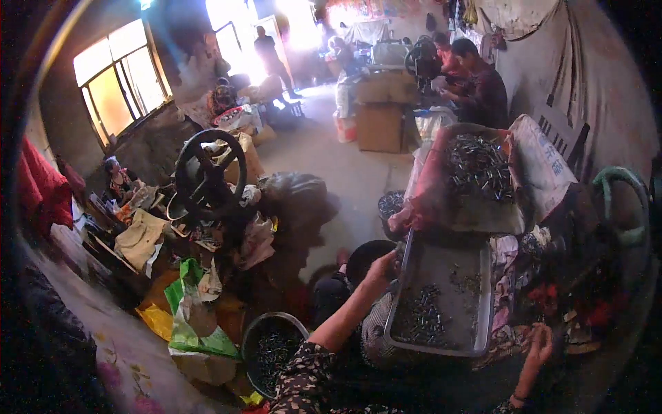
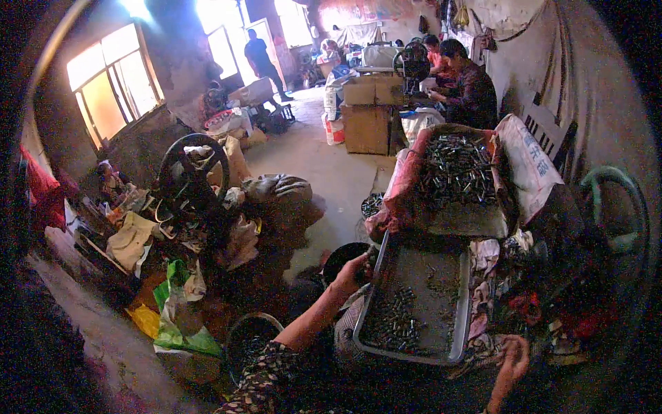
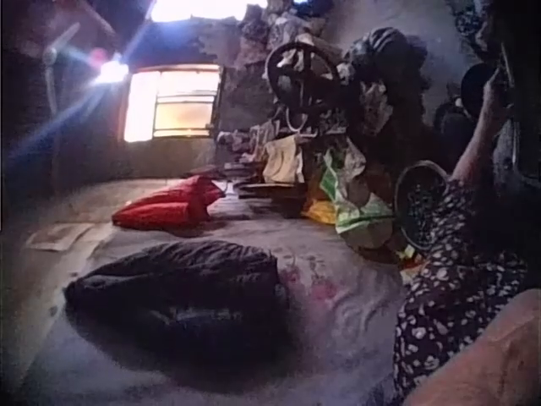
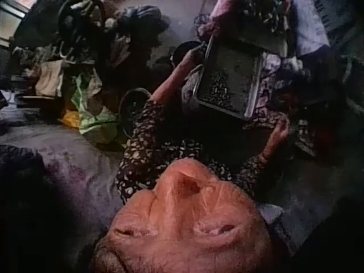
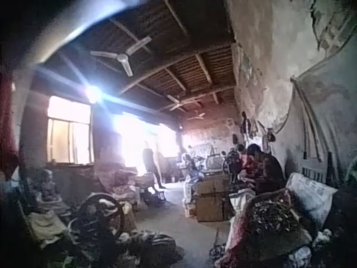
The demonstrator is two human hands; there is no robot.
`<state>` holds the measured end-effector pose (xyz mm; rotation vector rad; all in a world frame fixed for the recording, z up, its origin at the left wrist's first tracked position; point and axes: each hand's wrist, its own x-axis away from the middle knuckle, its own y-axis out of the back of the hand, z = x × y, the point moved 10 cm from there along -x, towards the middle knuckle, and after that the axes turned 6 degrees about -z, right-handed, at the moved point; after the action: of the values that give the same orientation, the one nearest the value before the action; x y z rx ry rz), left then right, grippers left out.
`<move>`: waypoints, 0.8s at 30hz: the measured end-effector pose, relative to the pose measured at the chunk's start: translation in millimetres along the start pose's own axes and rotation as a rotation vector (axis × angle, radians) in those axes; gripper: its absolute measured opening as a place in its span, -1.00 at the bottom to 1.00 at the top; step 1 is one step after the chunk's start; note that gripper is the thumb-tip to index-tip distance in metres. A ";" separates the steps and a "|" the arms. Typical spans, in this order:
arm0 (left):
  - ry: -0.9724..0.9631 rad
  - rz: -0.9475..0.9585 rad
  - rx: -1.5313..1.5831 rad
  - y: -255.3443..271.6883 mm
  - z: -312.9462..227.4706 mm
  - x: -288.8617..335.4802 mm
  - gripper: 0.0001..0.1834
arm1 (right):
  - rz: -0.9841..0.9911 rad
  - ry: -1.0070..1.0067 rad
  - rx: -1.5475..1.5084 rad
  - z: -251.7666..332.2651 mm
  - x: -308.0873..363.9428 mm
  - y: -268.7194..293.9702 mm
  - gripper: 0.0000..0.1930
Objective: The person assembles small metal parts into larger units by hand, placing them onto a metal tray.
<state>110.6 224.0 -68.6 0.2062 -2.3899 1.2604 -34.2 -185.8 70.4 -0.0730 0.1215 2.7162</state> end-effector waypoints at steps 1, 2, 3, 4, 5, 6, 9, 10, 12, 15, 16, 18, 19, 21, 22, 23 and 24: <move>0.039 0.030 -0.064 -12.9 10.0 6.8 -0.75 | 0.006 0.001 -0.004 0.2 -3.4 5.9 -0.85; 0.037 0.028 -0.064 -19.0 15.9 11.6 -0.75 | -0.086 0.257 0.115 22.7 -4.7 22.3 -0.83; 0.039 0.045 -0.209 -27.2 26.1 13.1 -0.73 | -0.187 0.514 0.236 45.0 0.3 38.6 -0.82; 0.047 0.068 -0.354 -37.9 36.2 15.6 -0.71 | -0.203 0.516 0.243 43.3 -7.4 54.1 -0.82; 0.065 0.086 -0.360 -48.4 45.0 17.1 -0.71 | -0.355 0.664 0.307 55.2 -4.0 80.7 -0.80; 0.086 0.076 -0.560 -60.9 60.0 21.5 -0.70 | -0.511 0.798 0.390 77.0 15.5 97.5 -0.77; -0.142 0.336 -0.775 -132.1 71.9 70.1 -0.63 | -0.719 0.947 0.716 141.8 26.4 93.5 -0.72; 0.060 0.138 -0.982 -105.6 82.5 42.0 -0.61 | -0.799 0.949 0.736 162.7 29.0 84.5 -0.71; 0.054 0.228 -0.925 -121.9 79.6 54.7 -0.66 | -0.863 0.977 0.583 189.5 28.8 81.1 -0.68; -0.084 0.352 -0.962 -163.3 95.3 60.8 -0.75 | -0.950 1.049 0.627 209.9 25.7 102.1 -0.63; 0.007 0.323 -0.923 -172.8 112.5 64.3 -0.75 | -0.978 1.077 0.534 212.3 28.1 117.5 -0.59; 0.063 0.363 -0.970 -188.0 146.7 52.6 -0.78 | -1.013 1.107 0.458 219.1 24.5 145.8 -0.55; 0.071 0.347 -1.019 -181.0 149.7 44.5 -0.80 | -1.035 1.100 0.518 217.4 17.0 148.8 -0.49; -0.038 0.391 -1.080 -171.8 150.4 15.7 -0.81 | -1.047 1.093 0.556 214.4 4.2 143.0 -0.43; -0.132 0.459 -1.133 -181.7 149.6 17.5 -0.82 | -1.090 0.981 0.628 211.2 -3.4 143.8 -0.39; -0.139 0.452 -1.135 -183.7 150.2 16.5 -0.82 | -1.129 0.871 0.696 209.3 -11.6 145.4 -0.34; -0.036 0.377 -1.107 -185.1 159.6 19.3 -0.82 | -1.119 0.779 0.667 198.9 -23.0 170.8 -0.30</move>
<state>104.9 -11.3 -0.3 -0.5713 -2.8385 -0.1005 -89.9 -331.2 282.6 -0.7367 0.8843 1.3231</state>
